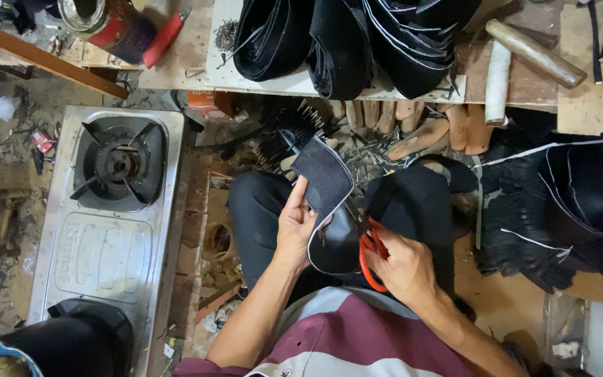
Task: The person uses red-handled scissors to trim the edges of black shoe insoles. They repeatedly pick up insoles from a nearby stack, cut along the perimeter, and place the trimmed pieces aside. The work is performed while sitting on the floor in a cluttered workshop.
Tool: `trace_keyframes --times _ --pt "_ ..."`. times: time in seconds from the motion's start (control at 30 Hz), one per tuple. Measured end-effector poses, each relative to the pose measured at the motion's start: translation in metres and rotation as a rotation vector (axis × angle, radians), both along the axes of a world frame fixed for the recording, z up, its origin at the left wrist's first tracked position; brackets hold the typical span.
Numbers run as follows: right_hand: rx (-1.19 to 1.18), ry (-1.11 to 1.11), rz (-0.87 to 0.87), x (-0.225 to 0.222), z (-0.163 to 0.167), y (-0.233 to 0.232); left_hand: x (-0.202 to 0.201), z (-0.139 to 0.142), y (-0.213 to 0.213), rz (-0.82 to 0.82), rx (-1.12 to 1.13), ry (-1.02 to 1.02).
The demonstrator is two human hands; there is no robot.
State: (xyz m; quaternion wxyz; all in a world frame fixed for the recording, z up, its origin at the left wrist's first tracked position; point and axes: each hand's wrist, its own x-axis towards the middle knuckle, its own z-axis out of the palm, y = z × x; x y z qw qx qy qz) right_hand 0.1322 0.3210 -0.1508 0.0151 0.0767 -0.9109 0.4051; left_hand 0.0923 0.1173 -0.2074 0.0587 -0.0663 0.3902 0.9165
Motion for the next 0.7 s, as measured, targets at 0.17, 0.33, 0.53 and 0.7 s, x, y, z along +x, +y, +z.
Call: trace_keyframes --times 0.17,0.33,0.53,0.7 --pt "-0.296 -0.501 -0.137 0.002 -0.011 0.000 -0.002 0.012 -0.001 0.001 0.012 -0.006" --pt "-0.749 -0.600 -0.136 -0.005 -0.015 0.001 0.008 -0.006 0.012 -0.053 0.151 -0.027" --pt "-0.578 -0.538 -0.155 -0.016 -0.010 0.004 0.010 -0.037 0.007 0.065 0.107 -0.110" --pt "-0.328 -0.255 0.006 -0.018 -0.007 0.017 0.007 -0.012 -0.007 -0.085 0.109 -0.054"
